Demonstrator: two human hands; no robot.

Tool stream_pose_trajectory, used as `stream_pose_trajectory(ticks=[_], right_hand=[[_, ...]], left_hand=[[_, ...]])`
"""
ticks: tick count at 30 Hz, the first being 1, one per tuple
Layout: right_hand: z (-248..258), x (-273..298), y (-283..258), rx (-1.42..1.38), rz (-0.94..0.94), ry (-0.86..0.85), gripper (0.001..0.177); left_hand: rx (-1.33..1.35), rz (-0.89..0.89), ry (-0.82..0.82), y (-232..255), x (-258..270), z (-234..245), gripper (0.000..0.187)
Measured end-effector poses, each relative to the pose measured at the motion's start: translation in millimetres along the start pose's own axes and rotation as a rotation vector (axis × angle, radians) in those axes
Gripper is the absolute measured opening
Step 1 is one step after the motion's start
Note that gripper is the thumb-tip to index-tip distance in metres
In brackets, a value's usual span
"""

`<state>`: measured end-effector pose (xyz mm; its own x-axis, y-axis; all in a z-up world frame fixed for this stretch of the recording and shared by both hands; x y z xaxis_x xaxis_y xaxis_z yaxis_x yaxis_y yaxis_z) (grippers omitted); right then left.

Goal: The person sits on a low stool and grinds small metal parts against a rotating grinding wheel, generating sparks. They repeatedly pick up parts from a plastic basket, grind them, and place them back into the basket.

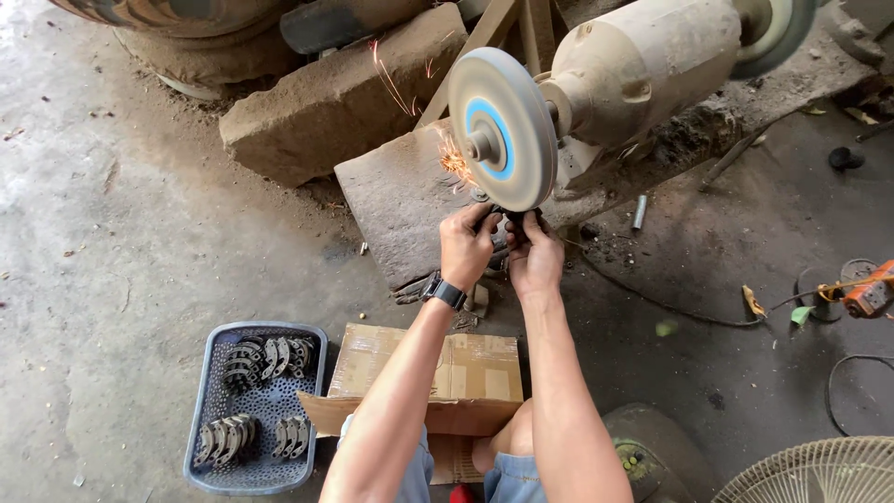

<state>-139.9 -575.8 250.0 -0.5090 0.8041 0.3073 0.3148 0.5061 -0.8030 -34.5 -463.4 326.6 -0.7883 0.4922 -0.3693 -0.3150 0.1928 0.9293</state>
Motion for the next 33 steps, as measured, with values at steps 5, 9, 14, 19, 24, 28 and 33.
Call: stream_pose_trajectory(ticks=[5,9,14,19,24,28,33], right_hand=[[-20.0,8.2,10.8,0.049,-0.016,-0.08,0.023],[-11.8,2.8,5.6,0.044,-0.027,-0.034,0.023],[-4.3,-1.4,-8.9,-0.024,0.068,-0.013,0.02],[-18.0,-0.3,6.9,0.033,0.07,-0.087,0.017],[-21.7,7.3,1.3,0.089,0.024,-0.1,0.015],[-10.9,2.6,-13.5,0.033,0.067,-0.042,0.016],[-13.5,-4.2,3.2,0.047,0.1,-0.052,0.013]], left_hand=[[-0.063,-0.031,0.027,3.5,4.2,24.2,0.016],[-0.088,-0.076,0.027,-6.2,3.7,9.3,0.016],[-0.012,0.001,0.007,-4.0,6.8,-2.4,0.017],[-0.043,0.033,0.022,-3.7,15.2,25.0,0.016],[-0.055,0.045,0.03,0.4,14.9,21.5,0.019],[-0.007,0.016,0.013,2.7,8.4,-1.0,0.019],[-0.009,0.07,0.018,-0.1,12.2,17.4,0.018]])
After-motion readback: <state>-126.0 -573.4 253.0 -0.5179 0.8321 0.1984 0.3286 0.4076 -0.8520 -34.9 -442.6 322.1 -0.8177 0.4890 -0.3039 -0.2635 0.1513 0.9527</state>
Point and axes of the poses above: each hand's wrist, its own x-axis away from the middle knuckle, its own z-axis out of the back of the hand, y = z × x, the point moved 6 cm from there along -x, towards the middle knuckle, and after that the axes turned 11 degrees about x, right-handed, at the moved point
